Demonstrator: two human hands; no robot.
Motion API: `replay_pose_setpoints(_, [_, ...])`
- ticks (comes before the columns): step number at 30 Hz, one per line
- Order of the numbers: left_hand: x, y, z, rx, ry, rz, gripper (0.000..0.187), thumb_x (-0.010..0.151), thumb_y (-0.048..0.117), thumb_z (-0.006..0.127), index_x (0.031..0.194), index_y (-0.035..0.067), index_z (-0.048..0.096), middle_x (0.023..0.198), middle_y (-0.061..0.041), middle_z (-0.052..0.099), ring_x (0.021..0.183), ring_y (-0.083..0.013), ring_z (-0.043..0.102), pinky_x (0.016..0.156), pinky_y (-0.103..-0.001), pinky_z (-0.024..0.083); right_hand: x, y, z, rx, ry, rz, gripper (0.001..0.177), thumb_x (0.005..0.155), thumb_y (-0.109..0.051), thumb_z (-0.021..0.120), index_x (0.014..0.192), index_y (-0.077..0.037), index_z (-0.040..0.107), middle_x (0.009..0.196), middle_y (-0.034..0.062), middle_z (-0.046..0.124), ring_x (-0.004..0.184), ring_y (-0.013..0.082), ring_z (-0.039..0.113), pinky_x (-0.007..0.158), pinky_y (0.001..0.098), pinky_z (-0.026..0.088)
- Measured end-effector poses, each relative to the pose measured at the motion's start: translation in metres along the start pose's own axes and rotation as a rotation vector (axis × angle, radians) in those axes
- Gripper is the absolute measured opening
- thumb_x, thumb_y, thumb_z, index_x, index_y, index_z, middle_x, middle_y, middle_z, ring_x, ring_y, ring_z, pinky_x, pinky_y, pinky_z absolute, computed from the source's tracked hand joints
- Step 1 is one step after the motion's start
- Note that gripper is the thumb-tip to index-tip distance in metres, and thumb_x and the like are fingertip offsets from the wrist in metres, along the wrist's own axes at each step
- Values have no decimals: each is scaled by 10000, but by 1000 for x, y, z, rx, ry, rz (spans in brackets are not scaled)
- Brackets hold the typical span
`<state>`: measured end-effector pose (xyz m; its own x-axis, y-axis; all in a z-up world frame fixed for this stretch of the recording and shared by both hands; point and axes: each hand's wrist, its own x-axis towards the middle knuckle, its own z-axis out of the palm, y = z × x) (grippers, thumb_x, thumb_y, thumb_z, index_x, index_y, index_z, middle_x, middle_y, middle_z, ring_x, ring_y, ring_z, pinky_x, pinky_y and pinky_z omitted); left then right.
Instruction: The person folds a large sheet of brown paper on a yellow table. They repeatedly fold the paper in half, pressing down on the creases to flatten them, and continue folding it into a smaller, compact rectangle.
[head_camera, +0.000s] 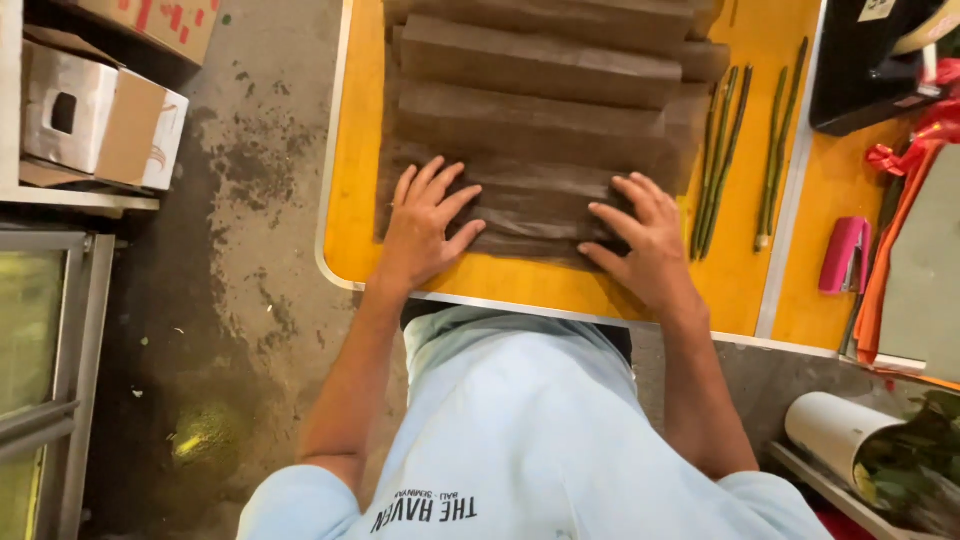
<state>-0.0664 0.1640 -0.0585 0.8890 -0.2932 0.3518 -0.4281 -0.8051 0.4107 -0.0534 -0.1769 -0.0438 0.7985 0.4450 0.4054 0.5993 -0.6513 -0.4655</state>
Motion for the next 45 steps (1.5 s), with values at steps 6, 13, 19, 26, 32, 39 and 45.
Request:
replay_pose_setpoints(6, [-5, -5, 15, -23, 103, -21, 495, 941, 526, 739, 1312, 200, 700, 1307, -70, 680, 1322, -309, 586, 1166, -528, 330, -16, 6, 16, -52, 82, 41, 102, 964, -140, 770, 1061, -110, 777, 1254, 145, 689, 1275, 383, 617, 1056, 483, 462])
replay_pose_setpoints(13, [14, 38, -27, -99, 139, 4, 659, 1023, 648, 453, 1399, 139, 634, 1350, -120, 652, 1347, -347, 555, 1185, -547, 308, -30, -23, -14, -34, 187, -18, 263, 905, 3, 716, 1076, -184, 787, 1308, 72, 701, 1319, 351, 601, 1143, 509, 399])
replay_pose_setpoints(19, [70, 34, -19, -9, 134, 57, 544, 1082, 514, 466, 1467, 149, 589, 1394, -156, 607, 1359, -385, 534, 1152, -550, 355, -60, -53, -21, 11, 36, 44, 205, 827, -51, 719, 988, -169, 766, 1230, 45, 728, 1301, 306, 627, 1159, 506, 395])
replay_pose_setpoints(26, [107, -4, 22, 263, -180, -23, 598, 1061, 656, 356, 1423, 274, 640, 1451, -227, 568, 1373, -473, 482, 1106, -688, 255, -69, -49, -25, 72, -1, 164, 141, 761, 14, 637, 774, -119, 683, 1149, 54, 748, 1260, 321, 649, 1162, 519, 382])
replay_pose_setpoints(32, [134, -20, 31, 490, -116, -91, 489, 1031, 645, 470, 1324, 331, 702, 1103, -166, 582, 933, -366, 550, 792, -519, 397, -57, -45, -45, 139, -88, 109, 145, 772, 67, 551, 814, -40, 642, 1111, 128, 736, 1212, 351, 648, 1118, 532, 416])
replay_pose_setpoints(39, [162, -61, 51, 712, -229, -162, 596, 1011, 708, 498, 1542, 455, 407, 913, -130, 666, 716, -310, 634, 637, -460, 448, -48, -44, -57, 190, -128, 54, 144, 765, 94, 538, 816, -6, 628, 1103, 150, 734, 1179, 358, 660, 1030, 526, 481])
replay_pose_setpoints(45, [163, -64, 48, 643, -237, -217, 625, 1015, 632, 559, 1571, 399, 393, 796, -130, 698, 679, -325, 655, 615, -465, 448, -50, -47, -68, 267, -177, 37, 183, 769, 100, 504, 857, -5, 627, 1091, 149, 725, 1127, 355, 683, 996, 494, 511])
